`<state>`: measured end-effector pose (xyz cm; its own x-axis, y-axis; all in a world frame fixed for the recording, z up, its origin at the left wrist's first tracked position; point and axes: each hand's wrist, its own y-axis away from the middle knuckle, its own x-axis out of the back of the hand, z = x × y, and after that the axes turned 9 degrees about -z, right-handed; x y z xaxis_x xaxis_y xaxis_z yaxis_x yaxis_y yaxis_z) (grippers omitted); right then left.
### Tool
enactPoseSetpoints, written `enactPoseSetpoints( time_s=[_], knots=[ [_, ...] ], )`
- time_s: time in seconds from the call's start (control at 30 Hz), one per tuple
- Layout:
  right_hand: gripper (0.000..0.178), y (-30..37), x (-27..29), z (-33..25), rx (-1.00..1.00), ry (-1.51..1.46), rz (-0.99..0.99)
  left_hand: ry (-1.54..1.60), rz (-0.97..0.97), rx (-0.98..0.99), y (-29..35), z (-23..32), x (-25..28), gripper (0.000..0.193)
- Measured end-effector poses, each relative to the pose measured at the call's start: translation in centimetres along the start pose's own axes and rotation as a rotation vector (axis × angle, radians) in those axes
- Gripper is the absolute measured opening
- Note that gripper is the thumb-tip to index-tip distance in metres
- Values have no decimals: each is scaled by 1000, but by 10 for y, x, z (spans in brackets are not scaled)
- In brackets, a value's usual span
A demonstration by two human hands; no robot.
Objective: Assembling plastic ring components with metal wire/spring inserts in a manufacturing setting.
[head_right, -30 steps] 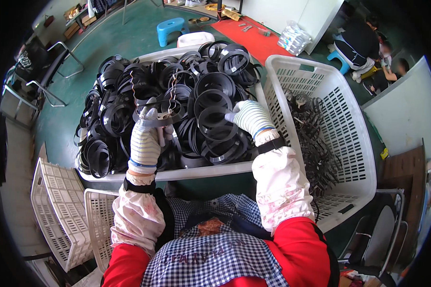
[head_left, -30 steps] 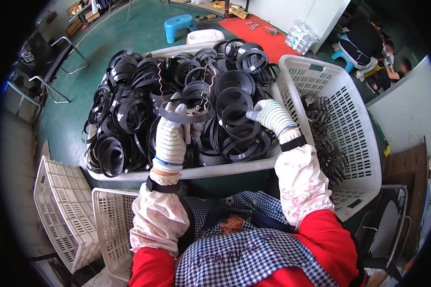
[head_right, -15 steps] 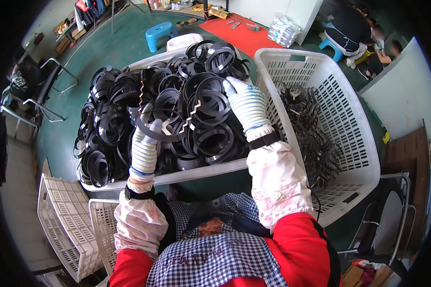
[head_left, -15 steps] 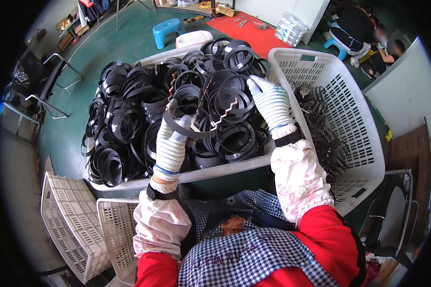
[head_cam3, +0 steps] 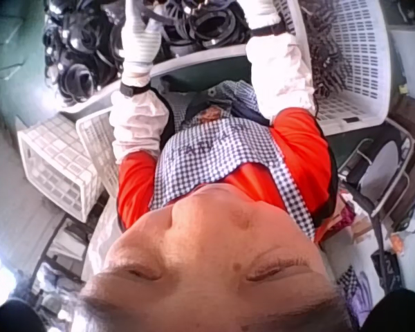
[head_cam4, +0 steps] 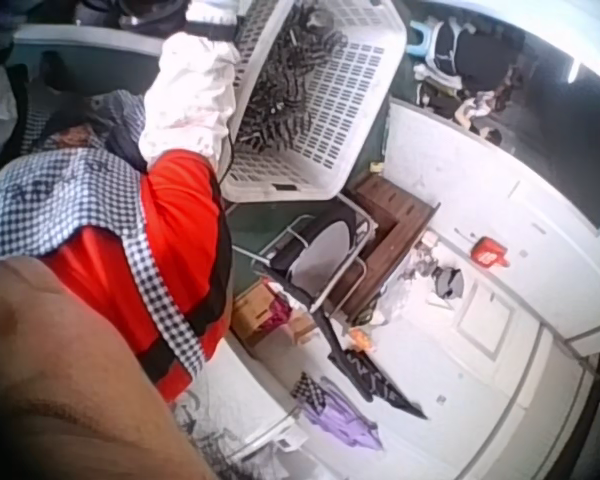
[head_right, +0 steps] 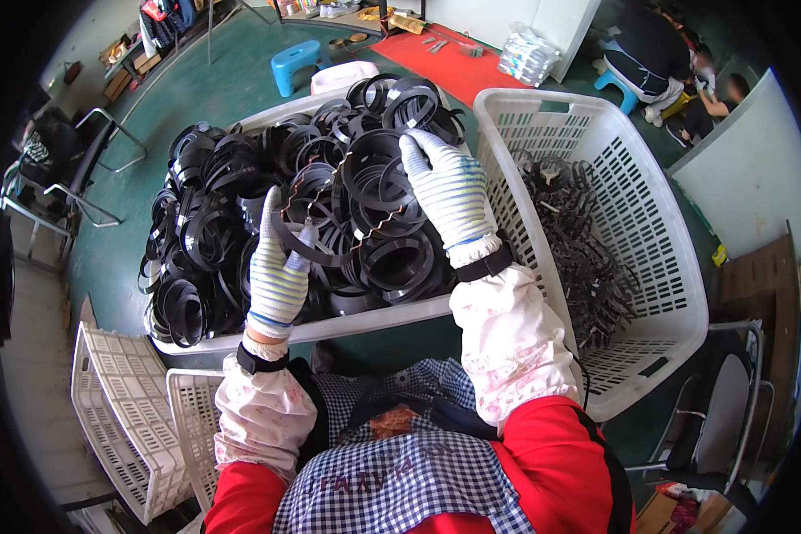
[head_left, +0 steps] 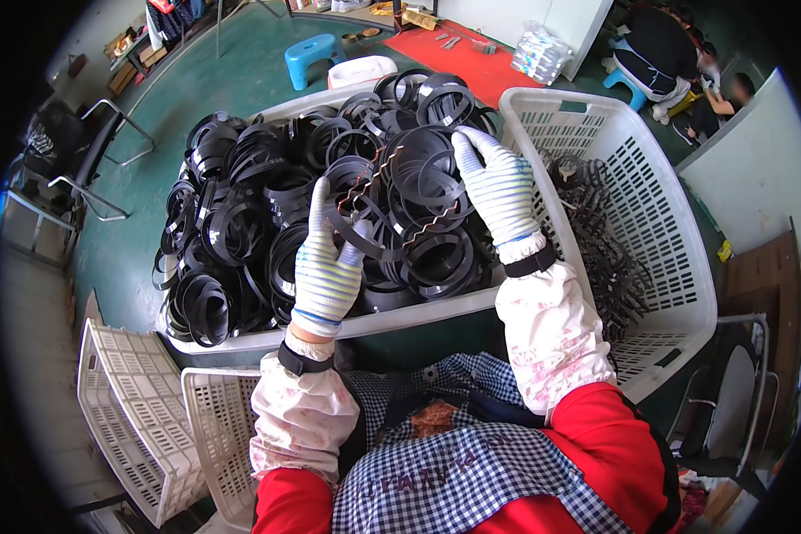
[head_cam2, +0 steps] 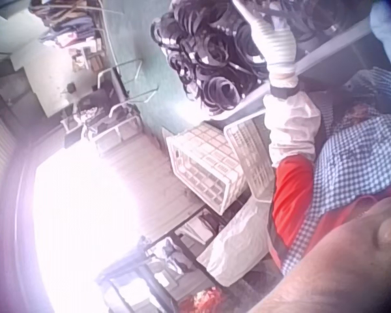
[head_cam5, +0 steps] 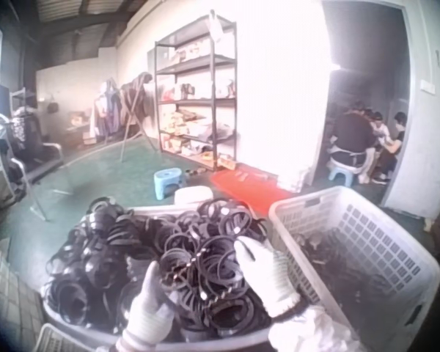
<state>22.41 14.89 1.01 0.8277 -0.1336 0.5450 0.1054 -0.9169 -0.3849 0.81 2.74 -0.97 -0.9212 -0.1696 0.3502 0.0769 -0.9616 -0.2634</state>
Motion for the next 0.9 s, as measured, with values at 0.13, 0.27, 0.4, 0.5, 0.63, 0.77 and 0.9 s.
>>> enactPoseSetpoints(
  time_s=[0.13, 0.27, 0.4, 0.5, 0.63, 0.77, 0.9],
  knots=[
    [27, 13, 3, -15, 111, 44, 11, -182, -32, -50, -2, -2, 6, 76],
    [23, 21, 2, -31, 200, -118, 11, -225, -4, -53, -2, 4, 8, 73],
    [22, 24, 7, -34, 318, -33, 25, -191, -11, -18, -3, 6, 7, 69],
    [20, 27, 10, -38, 207, -120, -21, -319, 14, -57, -3, 9, 5, 69],
    [21, 29, 9, -47, 302, -42, 27, -414, 4, -79, -2, 13, 0, 76],
    [19, 33, 8, -51, 238, -106, 10, -409, 18, -95, -2, 14, -3, 76],
    [18, 39, 4, -55, 337, -28, 36, -438, 13, -98, -2, 9, -2, 77]
  ],
)
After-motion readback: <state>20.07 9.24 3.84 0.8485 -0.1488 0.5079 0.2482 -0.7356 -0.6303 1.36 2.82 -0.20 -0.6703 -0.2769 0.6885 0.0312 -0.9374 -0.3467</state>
